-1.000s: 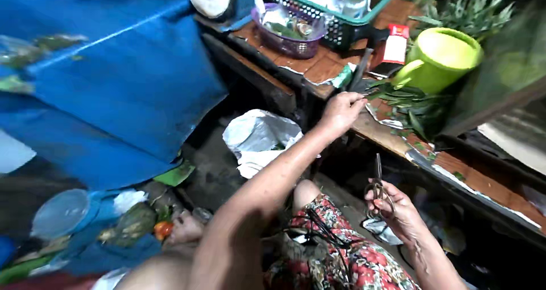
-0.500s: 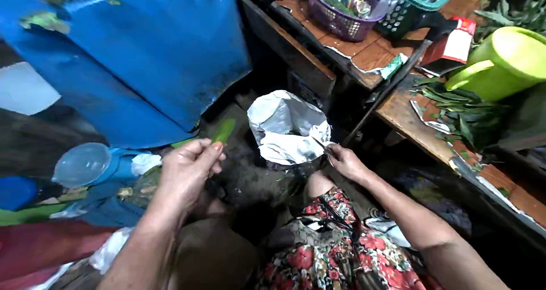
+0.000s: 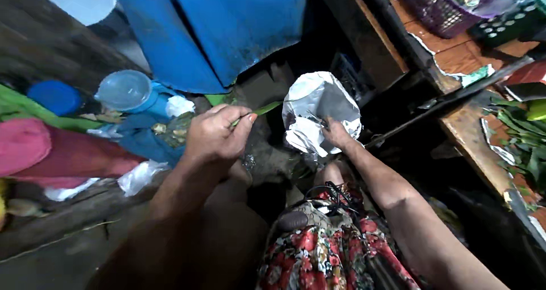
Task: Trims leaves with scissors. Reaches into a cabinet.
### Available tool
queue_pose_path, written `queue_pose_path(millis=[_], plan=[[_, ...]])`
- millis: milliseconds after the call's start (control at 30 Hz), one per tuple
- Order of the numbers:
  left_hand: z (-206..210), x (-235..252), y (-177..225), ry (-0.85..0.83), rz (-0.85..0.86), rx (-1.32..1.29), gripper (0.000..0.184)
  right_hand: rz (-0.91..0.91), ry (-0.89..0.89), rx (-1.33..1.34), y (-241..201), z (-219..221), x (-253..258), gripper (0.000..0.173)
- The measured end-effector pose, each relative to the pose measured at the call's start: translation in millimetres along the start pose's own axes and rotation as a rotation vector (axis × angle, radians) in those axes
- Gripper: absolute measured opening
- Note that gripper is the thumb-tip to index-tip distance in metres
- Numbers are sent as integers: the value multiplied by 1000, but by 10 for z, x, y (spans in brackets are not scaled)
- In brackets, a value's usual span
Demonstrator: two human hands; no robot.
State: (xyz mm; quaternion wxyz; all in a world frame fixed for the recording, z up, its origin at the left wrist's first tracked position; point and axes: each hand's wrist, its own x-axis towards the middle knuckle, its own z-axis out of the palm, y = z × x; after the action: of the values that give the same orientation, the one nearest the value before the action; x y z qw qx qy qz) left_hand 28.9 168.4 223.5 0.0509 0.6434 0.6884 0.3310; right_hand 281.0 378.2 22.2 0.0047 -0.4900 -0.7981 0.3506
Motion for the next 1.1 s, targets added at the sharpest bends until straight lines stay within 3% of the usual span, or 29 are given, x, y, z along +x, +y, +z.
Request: queue_pose_path(millis=[267,567,800,1000,1100], plan=[[97,83,-12,-18,18,-1,29,-1,-17,7,-126,226,-313,39],[161,137,67,-58,72,12,32,-21,131,384,-444,293,-519,37],[303,196,139,-124,54,-41,30,-77,-115,403,-324,583,-715,34],[575,312,230,-340,-193,-86,35,-56,156,473,-209,324,-812,38],[660,369,318,-428,-314,-145,34,-36,273,630,-87,240,-869,36]])
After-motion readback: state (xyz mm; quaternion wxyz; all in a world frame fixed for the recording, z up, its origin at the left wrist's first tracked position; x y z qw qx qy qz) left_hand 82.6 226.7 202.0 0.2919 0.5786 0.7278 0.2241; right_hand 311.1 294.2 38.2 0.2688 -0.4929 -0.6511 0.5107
